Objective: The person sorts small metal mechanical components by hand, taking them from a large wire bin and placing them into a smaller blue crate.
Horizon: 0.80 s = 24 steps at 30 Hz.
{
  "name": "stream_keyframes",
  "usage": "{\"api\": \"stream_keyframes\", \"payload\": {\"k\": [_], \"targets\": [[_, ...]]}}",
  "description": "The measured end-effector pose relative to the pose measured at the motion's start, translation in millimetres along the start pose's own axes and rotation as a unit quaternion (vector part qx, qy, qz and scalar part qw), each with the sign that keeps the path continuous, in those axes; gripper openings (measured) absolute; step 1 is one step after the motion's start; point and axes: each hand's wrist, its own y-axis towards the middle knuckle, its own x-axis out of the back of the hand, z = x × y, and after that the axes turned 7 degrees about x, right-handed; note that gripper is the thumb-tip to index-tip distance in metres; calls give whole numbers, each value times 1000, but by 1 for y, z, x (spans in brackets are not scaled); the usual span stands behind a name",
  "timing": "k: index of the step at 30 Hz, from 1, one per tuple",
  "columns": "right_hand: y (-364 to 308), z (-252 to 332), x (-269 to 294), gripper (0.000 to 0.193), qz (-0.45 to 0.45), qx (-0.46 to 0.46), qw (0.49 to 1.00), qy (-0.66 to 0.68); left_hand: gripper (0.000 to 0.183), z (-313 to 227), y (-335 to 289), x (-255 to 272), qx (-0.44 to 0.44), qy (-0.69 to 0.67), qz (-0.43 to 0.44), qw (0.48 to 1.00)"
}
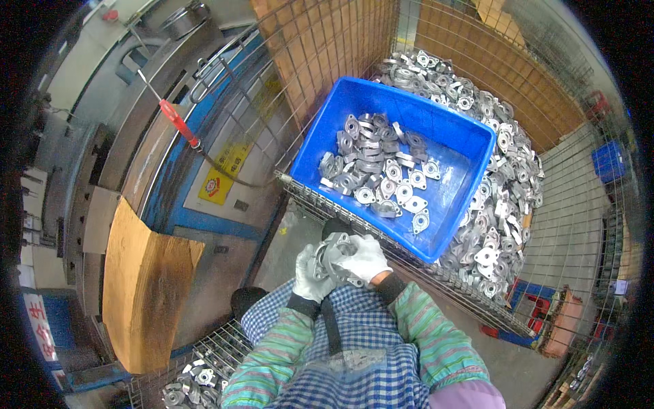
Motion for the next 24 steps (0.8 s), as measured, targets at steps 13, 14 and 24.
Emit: {"api": "stream_keyframes", "payload": {"k": [13, 14, 24], "targets": [[-24, -51, -3, 40, -24, -95, 620, 778, 73, 3, -13, 8, 0, -87, 65, 994], [-26, -48, 3, 40, -2, -115, 595, 796, 73, 3, -14, 6, 12, -105, 93, 990], [-35, -20, 36, 46, -12, -177, 575, 799, 66, 1, -20, -14, -29, -146, -14, 989]]}}
